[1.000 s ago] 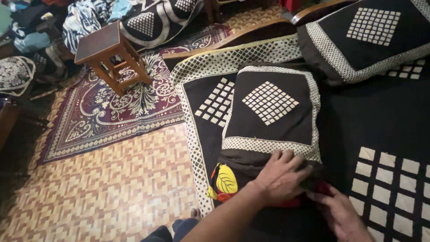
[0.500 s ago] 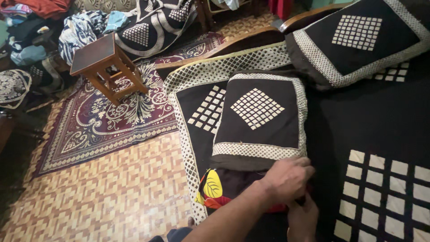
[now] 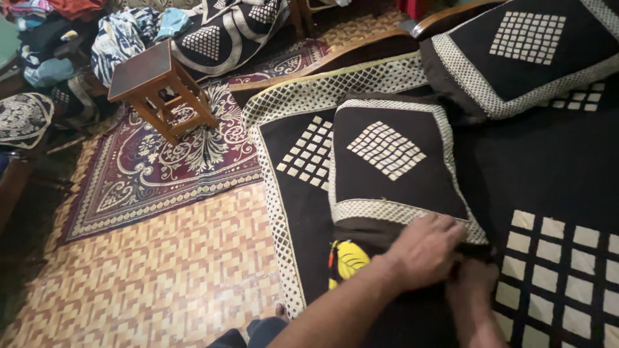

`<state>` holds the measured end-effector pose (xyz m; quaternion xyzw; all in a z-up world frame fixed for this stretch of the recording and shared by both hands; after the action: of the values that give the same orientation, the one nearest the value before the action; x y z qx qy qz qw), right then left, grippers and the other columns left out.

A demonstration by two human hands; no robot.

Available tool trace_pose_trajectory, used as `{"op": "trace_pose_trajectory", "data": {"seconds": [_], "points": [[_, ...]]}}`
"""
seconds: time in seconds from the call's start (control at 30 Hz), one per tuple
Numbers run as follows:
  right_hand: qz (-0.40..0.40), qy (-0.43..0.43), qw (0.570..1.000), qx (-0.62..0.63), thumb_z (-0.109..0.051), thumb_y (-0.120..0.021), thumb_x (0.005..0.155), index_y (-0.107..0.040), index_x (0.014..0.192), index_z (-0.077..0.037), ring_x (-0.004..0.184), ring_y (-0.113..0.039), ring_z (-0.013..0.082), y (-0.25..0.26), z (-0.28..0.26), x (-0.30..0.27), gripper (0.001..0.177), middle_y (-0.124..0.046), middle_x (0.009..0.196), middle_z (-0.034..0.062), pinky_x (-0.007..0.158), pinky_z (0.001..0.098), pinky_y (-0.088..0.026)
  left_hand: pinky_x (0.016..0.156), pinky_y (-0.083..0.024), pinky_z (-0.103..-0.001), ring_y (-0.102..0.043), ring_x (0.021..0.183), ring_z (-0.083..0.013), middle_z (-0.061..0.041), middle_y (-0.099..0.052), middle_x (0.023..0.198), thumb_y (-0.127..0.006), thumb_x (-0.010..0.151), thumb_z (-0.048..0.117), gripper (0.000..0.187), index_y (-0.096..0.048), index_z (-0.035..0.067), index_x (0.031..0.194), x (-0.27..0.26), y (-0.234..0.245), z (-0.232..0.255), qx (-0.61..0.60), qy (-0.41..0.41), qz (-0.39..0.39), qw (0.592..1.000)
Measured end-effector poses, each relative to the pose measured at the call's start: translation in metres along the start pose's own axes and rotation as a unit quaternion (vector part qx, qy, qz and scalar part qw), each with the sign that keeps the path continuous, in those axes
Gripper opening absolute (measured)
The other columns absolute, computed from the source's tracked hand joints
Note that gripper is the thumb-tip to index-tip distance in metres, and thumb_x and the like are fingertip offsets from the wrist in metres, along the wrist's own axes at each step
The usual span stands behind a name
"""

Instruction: The person folds a light blue pillowcase and places it on a bed. They then pick up a dark pillowcase, insert a colorful pillow insert into it, and adjust the fabric to fit the insert properly.

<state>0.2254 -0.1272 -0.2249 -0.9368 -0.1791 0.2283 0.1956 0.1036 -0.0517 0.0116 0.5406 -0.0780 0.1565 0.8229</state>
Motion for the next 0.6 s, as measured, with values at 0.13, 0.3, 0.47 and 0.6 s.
{"op": "trace_pose_trajectory", "data": {"seconds": [0.13, 0.3, 0.47, 0.6], "points": [[0.006, -0.06, 0.994, 0.09, -0.018, -0.058, 0.098, -0.064, 0.124, -0.006, 0.111, -0.065, 0.0202, -0.005, -0.006, 0.014, 0.03, -0.068, 0.121, 0.0066, 0.097, 0.0337, -0.053, 0.095, -0.041, -0.051, -0.054, 0.115, -0.0355, -0.017, -0.06, 0.119, -0.07, 0.084, 0.027, 0.036, -0.065, 0.007, 0.114, -0.022, 0.019, -0.022, 0.089, 0.064, 0.0, 0.994], [0.001, -0.093, 0.984, 0.153, -0.019, -0.056, 0.098, -0.065, 0.123, -0.006, 0.111, -0.066, 0.0229, -0.018, -0.001, 0.003, 0.03, -0.069, 0.122, 0.0081, 0.1, 0.0368, -0.053, 0.096, -0.043, -0.049, -0.055, 0.114, -0.0351, -0.013, -0.061, 0.116, -0.065, 0.094, 0.023, 0.024, -0.066, 0.01, 0.114, -0.044, 0.026, -0.036, 0.079, 0.07, 0.081, 0.991], [0.005, -0.131, 0.979, 0.159, -0.02, -0.055, 0.098, -0.066, 0.123, -0.006, 0.112, -0.067, 0.0256, -0.03, 0.023, -0.05, 0.03, -0.07, 0.123, 0.0097, 0.102, 0.0399, -0.054, 0.101, -0.048, -0.046, -0.057, 0.114, -0.0333, -0.01, -0.064, 0.115, -0.062, 0.098, 0.019, 0.015, -0.067, 0.011, 0.111, -0.055, 0.019, -0.051, 0.026, 0.08, 0.092, 0.992], [-0.016, -0.159, 0.974, 0.162, -0.019, -0.062, 0.095, -0.069, 0.119, -0.01, 0.108, -0.066, 0.0214, -0.038, 0.042, -0.084, 0.026, -0.071, 0.116, 0.005, 0.097, 0.0387, -0.052, 0.102, -0.044, -0.047, -0.055, 0.117, -0.0341, -0.012, -0.062, 0.121, -0.058, 0.087, 0.007, 0.033, -0.066, 0.009, 0.12, -0.06, 0.021, -0.047, 0.051, 0.064, 0.105, 0.991]]}}
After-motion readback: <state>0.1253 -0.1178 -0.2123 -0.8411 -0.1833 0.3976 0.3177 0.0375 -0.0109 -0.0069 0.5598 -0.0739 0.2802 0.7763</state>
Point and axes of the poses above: each hand's wrist, its own x-axis towards the middle knuckle, its own y-axis out of the back of the hand, z = x × y, the point moved 6 cm from there along x, towards the middle knuckle
